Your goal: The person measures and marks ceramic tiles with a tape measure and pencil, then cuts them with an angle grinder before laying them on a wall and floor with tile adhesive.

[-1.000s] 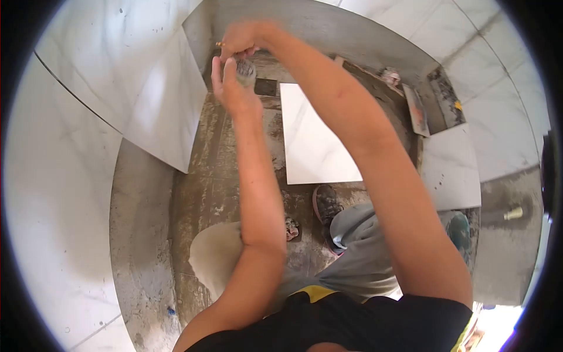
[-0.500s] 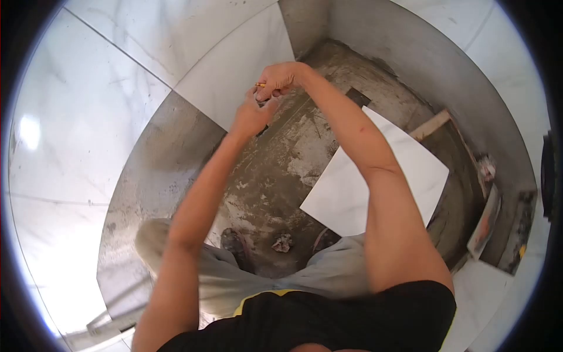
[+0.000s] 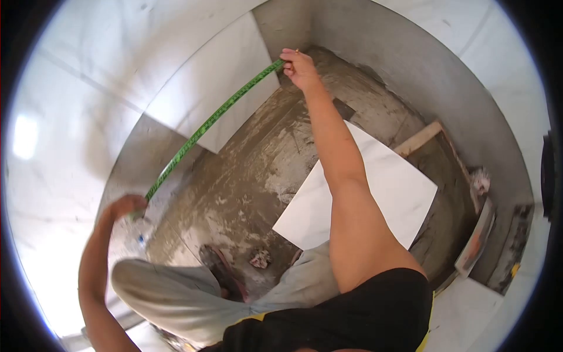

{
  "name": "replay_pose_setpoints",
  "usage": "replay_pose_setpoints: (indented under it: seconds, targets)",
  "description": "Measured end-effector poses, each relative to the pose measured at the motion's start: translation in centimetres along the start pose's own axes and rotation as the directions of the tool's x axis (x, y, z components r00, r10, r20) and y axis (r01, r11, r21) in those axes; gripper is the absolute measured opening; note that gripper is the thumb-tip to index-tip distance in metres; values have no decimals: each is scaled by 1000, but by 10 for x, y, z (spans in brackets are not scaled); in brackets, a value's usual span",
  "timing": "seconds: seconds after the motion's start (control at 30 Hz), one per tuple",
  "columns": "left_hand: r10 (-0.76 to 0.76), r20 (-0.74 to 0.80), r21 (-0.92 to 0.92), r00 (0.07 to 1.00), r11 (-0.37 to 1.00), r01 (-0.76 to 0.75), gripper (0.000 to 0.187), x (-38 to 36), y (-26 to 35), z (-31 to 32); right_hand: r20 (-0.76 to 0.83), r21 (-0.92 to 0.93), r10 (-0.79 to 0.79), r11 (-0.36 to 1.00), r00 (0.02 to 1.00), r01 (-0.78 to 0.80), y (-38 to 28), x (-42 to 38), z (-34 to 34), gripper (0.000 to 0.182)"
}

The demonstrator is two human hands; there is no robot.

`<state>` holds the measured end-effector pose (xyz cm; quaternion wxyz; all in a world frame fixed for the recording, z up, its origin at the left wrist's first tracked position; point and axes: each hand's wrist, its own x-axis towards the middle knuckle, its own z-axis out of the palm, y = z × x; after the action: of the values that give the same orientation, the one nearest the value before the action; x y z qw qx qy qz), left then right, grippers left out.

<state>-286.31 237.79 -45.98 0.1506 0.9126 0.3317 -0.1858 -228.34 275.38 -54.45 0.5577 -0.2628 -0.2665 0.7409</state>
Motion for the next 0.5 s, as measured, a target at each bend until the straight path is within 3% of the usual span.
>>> replay_pose_setpoints:
  seconds: [0.03,0.07,0.1,0.13,0.2,0.23,0.33,0.4,0.5]
  targets:
    - [-514,196,-571,835,633,523,22,-8,17,-2,-77,-5,-61,998,995,61,4,2,0,24]
    - [-762,319,-662,564,247,708,24,15,57,-37,-119,-55,-52,997,991,46,13,5,0,19]
    - [-818,211,-667,535,279,691,25,21,66,-33,-164,-106,-37,994,986,19,25,7,3,14]
    - [-852,242,-649,465,214,730,26,28,69,-27,-283,-94,-53,995,958,27,35,5,13,9]
    - [-871,227,-626,436,213,751,26,42,70,-28,-412,-157,-136,985,901,76,57,7,32,7]
    - [-861,231,-614,454,233,754,26,41,65,-22,-430,-222,-197,969,881,109,71,12,34,8]
    - [-851,138,-510,507,378,773,25,37,50,-11,-455,-178,-177,978,873,105,84,20,32,7]
    - [-876,219,-670,429,185,719,23,38,62,-19,-454,-85,40,992,890,-88,80,22,25,7]
    - [-873,209,-708,442,177,684,21,25,64,-9,-499,-52,118,985,859,-165,64,24,9,7]
